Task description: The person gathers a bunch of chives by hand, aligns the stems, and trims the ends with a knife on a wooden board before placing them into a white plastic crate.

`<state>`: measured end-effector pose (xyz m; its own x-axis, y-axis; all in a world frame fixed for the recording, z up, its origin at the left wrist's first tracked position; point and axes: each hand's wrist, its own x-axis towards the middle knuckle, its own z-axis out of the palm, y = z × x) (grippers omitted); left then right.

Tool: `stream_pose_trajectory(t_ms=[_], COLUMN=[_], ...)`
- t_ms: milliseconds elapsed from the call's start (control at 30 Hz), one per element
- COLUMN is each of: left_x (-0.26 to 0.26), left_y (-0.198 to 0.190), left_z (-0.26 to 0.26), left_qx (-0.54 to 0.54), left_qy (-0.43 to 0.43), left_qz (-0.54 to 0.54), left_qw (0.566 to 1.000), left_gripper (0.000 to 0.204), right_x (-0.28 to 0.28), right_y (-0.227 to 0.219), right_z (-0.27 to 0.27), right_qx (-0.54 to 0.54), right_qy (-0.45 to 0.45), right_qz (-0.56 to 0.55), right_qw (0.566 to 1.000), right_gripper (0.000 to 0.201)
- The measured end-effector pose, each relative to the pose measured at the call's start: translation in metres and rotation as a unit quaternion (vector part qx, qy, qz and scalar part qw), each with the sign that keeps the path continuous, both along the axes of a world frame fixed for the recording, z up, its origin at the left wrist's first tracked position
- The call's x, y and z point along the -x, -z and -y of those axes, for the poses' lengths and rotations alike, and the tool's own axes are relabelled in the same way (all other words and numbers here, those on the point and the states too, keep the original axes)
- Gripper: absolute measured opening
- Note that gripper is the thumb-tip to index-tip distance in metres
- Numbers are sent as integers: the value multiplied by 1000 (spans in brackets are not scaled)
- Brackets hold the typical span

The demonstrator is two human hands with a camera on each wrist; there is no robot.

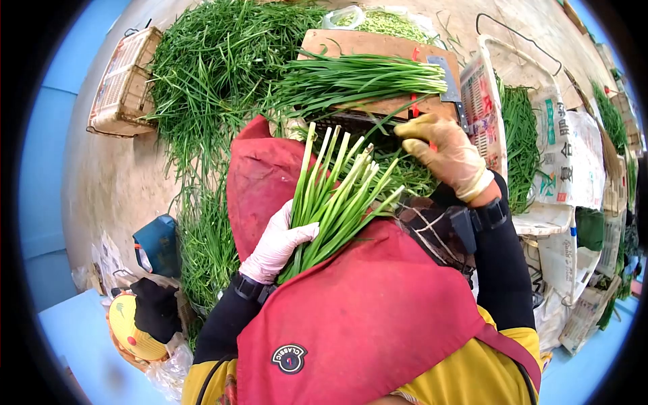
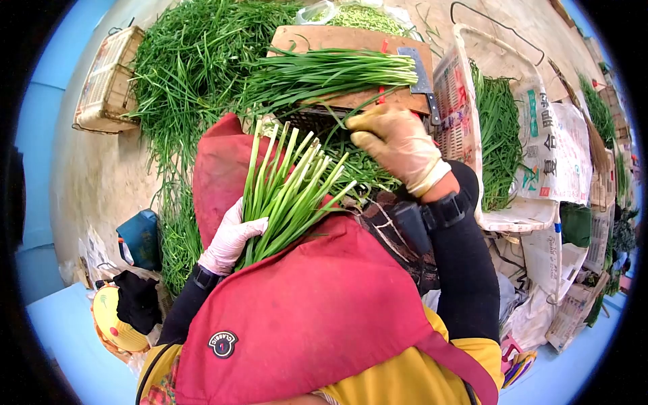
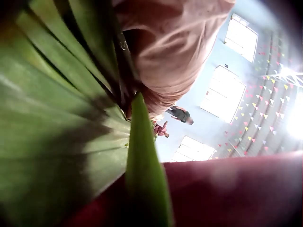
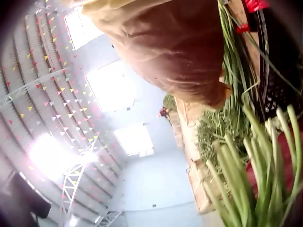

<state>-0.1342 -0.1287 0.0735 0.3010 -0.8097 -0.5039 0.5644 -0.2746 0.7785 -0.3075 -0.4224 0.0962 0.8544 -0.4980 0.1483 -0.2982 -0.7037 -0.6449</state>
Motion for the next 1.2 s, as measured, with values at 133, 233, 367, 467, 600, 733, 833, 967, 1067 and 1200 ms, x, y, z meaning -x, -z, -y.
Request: stream_pose_trajectory(t_ms=[133, 233, 367, 467, 600, 733, 833, 967, 1067, 1200], left_x=[3, 5, 1, 0, -1, -1, -1, -6, -4, -11], left_y=[-4, -8, 1, 4, 2, 4, 4, 10, 7, 12], left_z=[2, 2, -6, -6, -4, -4, -5, -10, -9, -12], left_qx=[18, 16, -6, -9, -16, -15, -17, -5, -22, 9], left_qy=[2, -5, -10, -12, -11, -3, -2, 16, -25, -9], left_qz=[6, 25, 28, 49, 55, 48, 46, 62, 38, 35], left_qw=[1000, 1000, 1000, 999, 998, 999, 999, 998, 999, 999], left_gripper=[51, 48, 38, 32, 29, 26, 25, 24, 23, 24], right_x=[-27, -44, -47, -40, -36, -44, -48, -26, 15, 49], right_y=[-14, 8, 32, 32, 28, 41, 48, 67, 61, 39], right_z=[-55, -63, -57, -45, -51, -66, -61, -4, 44, 37], right_qx=[100, 29, 49, -29, -82, 12, 27, 3, 54, -145], right_qy=[-156, -153, -113, -113, -152, -160, -97, 120, 200, -63], right_qz=[-135, -224, -200, -195, -148, -228, -183, -64, -88, -268], right_qw=[973, 962, 972, 974, 974, 960, 978, 991, 974, 950], right_gripper=[38, 40, 32, 30, 37, 33, 27, 27, 26, 35])
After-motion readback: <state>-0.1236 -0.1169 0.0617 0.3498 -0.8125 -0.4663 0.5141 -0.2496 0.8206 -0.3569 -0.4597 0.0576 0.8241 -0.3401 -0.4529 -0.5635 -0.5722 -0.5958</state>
